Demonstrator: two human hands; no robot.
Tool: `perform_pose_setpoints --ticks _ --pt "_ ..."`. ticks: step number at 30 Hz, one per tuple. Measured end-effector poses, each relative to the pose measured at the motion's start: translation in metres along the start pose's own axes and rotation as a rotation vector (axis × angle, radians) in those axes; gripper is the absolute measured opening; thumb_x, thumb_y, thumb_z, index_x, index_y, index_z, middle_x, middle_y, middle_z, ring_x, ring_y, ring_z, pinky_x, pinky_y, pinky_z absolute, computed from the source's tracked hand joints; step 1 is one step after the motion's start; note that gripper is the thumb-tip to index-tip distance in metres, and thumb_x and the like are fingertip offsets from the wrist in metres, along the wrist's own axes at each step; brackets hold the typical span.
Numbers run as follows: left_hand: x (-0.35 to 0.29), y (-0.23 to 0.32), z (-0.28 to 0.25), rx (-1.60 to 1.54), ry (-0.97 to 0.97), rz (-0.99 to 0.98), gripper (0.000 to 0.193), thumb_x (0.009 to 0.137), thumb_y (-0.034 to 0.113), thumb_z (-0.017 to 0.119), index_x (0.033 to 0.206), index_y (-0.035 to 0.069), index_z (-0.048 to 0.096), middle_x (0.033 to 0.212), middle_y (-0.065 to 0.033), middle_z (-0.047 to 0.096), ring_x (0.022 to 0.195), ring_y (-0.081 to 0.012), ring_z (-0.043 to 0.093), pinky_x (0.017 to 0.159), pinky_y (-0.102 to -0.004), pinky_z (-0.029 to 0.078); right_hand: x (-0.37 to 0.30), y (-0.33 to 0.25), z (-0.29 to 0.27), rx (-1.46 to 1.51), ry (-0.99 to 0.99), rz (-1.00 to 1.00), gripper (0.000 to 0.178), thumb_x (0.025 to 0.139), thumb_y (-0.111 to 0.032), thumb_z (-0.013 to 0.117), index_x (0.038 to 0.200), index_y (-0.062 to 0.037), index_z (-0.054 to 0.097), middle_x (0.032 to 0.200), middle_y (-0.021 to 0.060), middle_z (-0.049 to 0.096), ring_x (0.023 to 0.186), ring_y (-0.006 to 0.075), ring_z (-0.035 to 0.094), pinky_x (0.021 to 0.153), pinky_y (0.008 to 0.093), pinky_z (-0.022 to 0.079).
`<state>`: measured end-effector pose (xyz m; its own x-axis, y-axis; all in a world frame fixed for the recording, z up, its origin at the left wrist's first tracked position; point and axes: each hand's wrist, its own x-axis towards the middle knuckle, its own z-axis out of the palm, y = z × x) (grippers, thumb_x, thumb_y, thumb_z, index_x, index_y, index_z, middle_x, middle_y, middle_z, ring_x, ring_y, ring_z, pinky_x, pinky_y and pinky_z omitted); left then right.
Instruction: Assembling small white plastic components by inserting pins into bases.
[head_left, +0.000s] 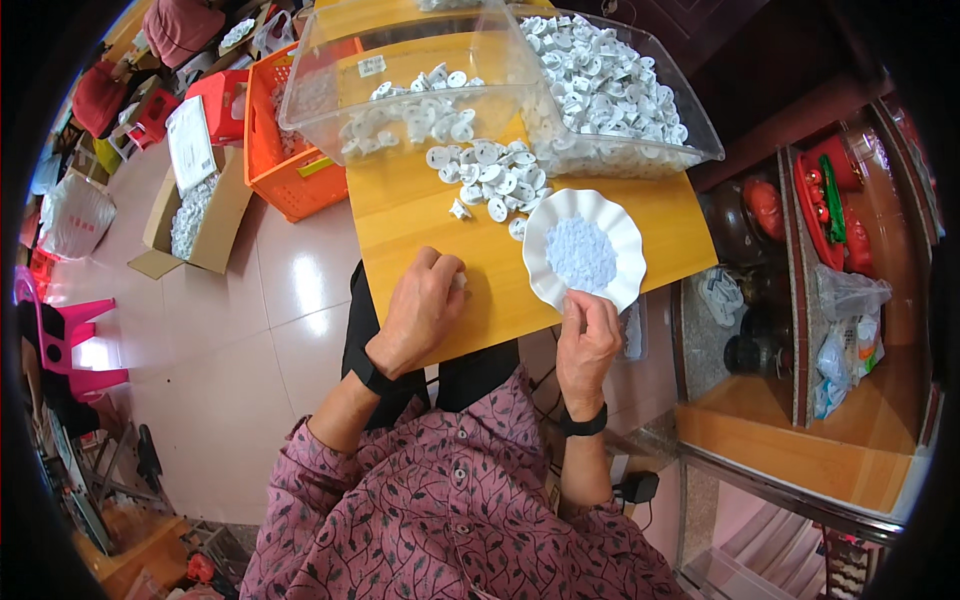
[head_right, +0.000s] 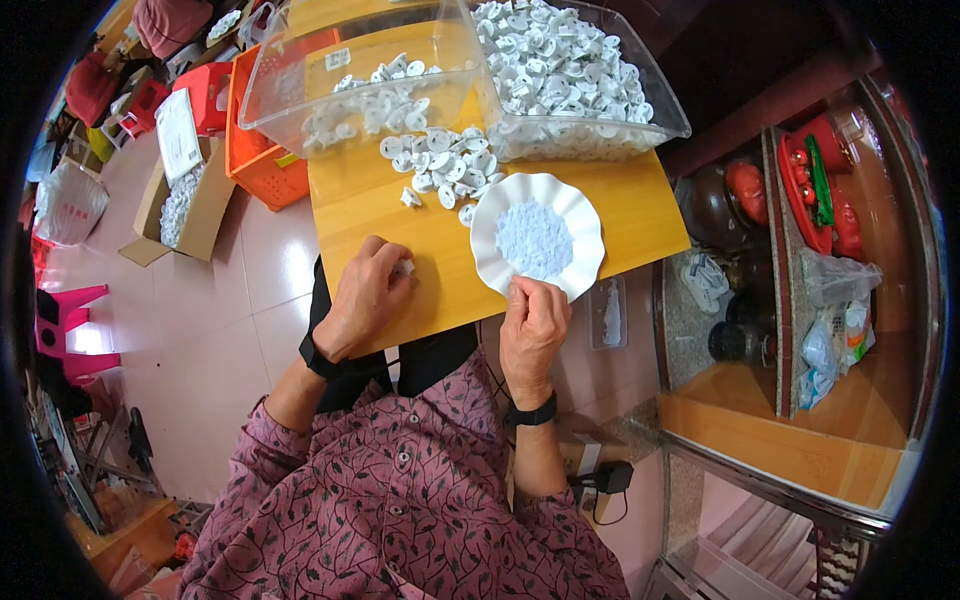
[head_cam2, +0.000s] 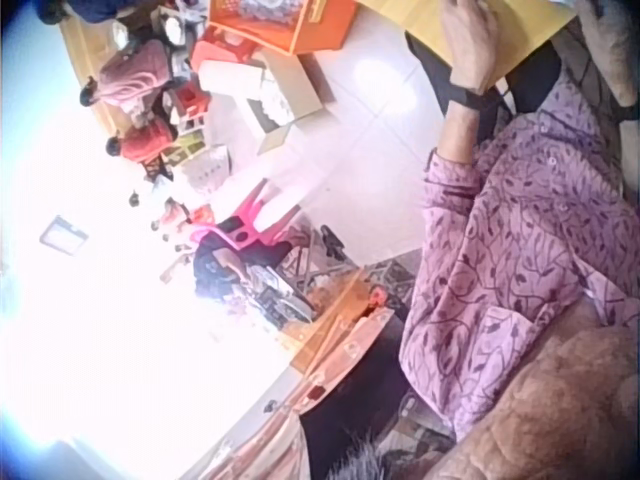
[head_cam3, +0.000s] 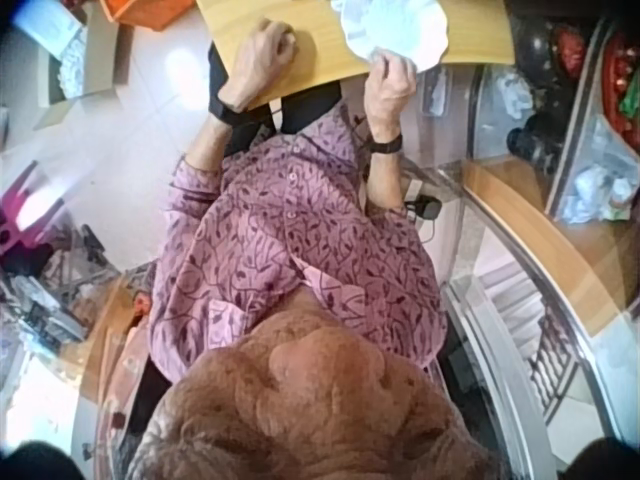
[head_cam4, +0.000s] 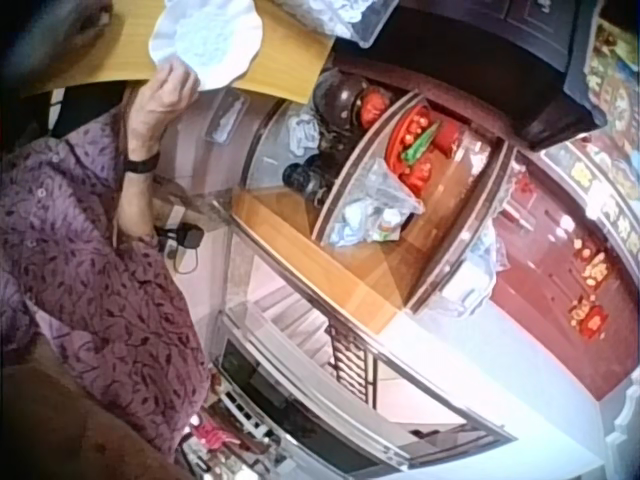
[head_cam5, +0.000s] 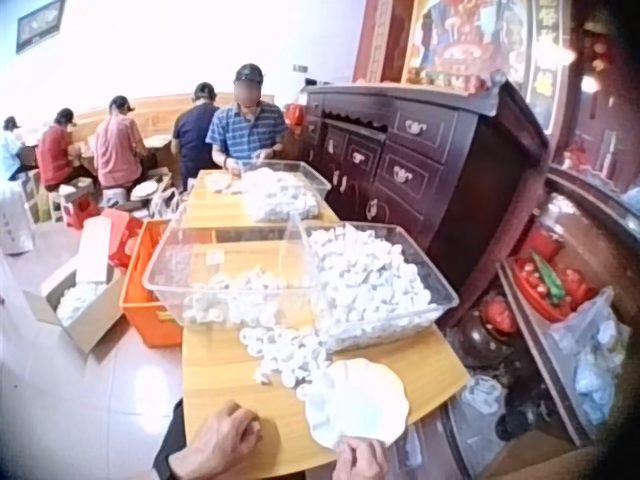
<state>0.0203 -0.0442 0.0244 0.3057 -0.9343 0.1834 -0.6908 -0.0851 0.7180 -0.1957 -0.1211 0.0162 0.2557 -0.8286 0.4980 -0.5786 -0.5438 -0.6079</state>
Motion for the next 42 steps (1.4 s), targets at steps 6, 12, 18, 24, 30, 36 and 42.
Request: perform_pose_setpoints --ticks 6,12,18,24,30,36,42 --pt "-0.011 0.007 -0.002 0.007 0.059 0.035 0.025 0.077 0.004 0.070 0.101 -0.003 0.066 0.095 -0.0184 0.062 0.083 -0.0337 0.063 0.073 -0.0381 0.054 0.000 -0.005 -0.003 0.186 -0.009 0.197 0.018 0.086 0.000 0.069 0.103 0.0003 0.064 0.088 0.0102 0.068 0.076 0.0225 0.065 0.071 0.0359 0.052" --pt "-0.022 0.017 -0.004 -0.225 0.023 -0.125 0.028 0.082 0.006 0.072 0.108 -0.003 0.065 0.098 -0.0145 0.065 0.087 -0.0224 0.066 0.075 -0.0307 0.055 0.000 -0.002 -0.003 0.170 -0.033 0.224 0.025 0.086 0.000 0.069 0.110 0.0015 0.062 0.088 0.0111 0.069 0.078 0.0215 0.066 0.072 0.0349 0.054" --pt "-0.032 0.015 0.002 -0.885 -0.160 -0.430 0.027 0.091 0.005 0.068 0.117 0.001 0.063 0.106 -0.0062 0.067 0.094 -0.0125 0.064 0.084 -0.0266 0.053 -0.003 -0.001 -0.003 0.179 -0.013 0.188 0.020 0.088 0.000 0.068 0.107 0.0020 0.064 0.088 0.0109 0.069 0.078 0.0207 0.066 0.073 0.0332 0.053" --pt "-0.039 0.013 0.007 -1.283 -0.186 -0.446 0.030 0.091 0.001 0.068 0.120 0.001 0.062 0.115 -0.0073 0.067 0.102 -0.0144 0.065 0.094 -0.0285 0.051 -0.005 -0.031 -0.009 0.425 -0.102 0.322 0.016 0.090 0.002 0.064 0.106 0.0024 0.065 0.089 0.0046 0.067 0.081 0.0108 0.061 0.073 0.0275 0.051" --pt "-0.042 0.011 0.006 -1.439 -0.181 -0.444 0.032 0.091 0.000 0.067 0.123 0.000 0.061 0.120 -0.0085 0.065 0.106 -0.0158 0.065 0.097 -0.0311 0.052 -0.009 -0.046 -0.004 0.578 -0.252 0.408 0.023 0.091 0.003 0.059 0.113 0.0020 0.066 0.090 0.0019 0.058 0.079 0.0091 0.054 0.073 0.0226 0.047" --pt "-0.045 0.005 0.005 -1.519 -0.216 -0.424 0.031 0.093 0.000 0.064 0.124 0.000 0.060 0.121 -0.0090 0.064 0.108 -0.0182 0.065 0.101 -0.0341 0.051 -0.017 -0.051 0.006 0.593 -0.369 0.310 0.019 0.091 0.003 0.057 0.108 0.0012 0.067 0.095 0.0055 0.058 0.080 0.0111 0.055 0.071 0.0239 0.046" --pt "-0.046 0.003 0.002 -1.573 -0.208 -0.464 0.033 0.093 0.004 0.065 0.126 0.000 0.060 0.122 -0.0097 0.064 0.112 -0.0203 0.064 0.103 -0.0357 0.051 -0.021 -0.046 0.011 0.616 -0.399 0.355 0.017 0.091 0.003 0.057 0.105 0.0016 0.067 0.094 0.0047 0.059 0.075 0.0102 0.055 0.069 0.0233 0.046"
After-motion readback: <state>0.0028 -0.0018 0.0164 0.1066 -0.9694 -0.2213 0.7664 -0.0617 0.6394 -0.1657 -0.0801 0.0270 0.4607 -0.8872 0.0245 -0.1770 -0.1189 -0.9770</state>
